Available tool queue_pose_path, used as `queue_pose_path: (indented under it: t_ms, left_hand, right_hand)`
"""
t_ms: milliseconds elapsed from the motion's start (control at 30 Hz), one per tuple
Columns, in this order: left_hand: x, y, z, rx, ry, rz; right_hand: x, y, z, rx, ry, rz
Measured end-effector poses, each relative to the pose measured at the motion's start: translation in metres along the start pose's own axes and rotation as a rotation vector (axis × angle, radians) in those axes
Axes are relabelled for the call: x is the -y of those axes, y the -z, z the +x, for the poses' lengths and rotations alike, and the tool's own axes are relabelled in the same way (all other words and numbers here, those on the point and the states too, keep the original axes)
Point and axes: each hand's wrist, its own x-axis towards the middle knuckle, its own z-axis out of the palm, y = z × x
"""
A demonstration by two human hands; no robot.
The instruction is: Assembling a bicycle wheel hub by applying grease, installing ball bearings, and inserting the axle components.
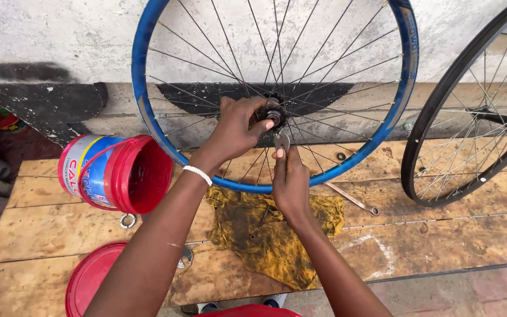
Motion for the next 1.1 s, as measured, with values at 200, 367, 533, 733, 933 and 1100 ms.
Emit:
queue_pose_path:
  t_ms: [200,367,533,733,933,1100]
  left_hand:
    - [0.004,-0.018,-0.002,-0.173,0.022,0.024]
    - [0.020,-0.041,0.003,-0.259,0.051,0.084]
    - [0.023,-0.044,0.002,-0.308,0.056,0.124]
    - [0.026,-0.029,-0.006,-0.181,0.019,0.045]
    - [0.020,-0.045,-0.026,-0.380,-0.160,0.401]
    - [-0.005,-0.075,-0.080,-0.491,-0.092,0.222]
  right_hand:
    - [0.019,-0.006,0.008,-0.057,0.043,-0.182]
    - [0.021,-0.014,0.012,-0.118,0.038,-0.231]
    - [0.021,-0.015,0.008,-0.139,0.040,-0.190]
    - [-0.015,-0.003,-0.006,-0.160,-0.055,-0.182]
    - [-0.094,0.029,-0.025,-0.200,0.048,-0.381]
    - [-0.128,0.045,-0.043,-0.087,-0.098,-0.528]
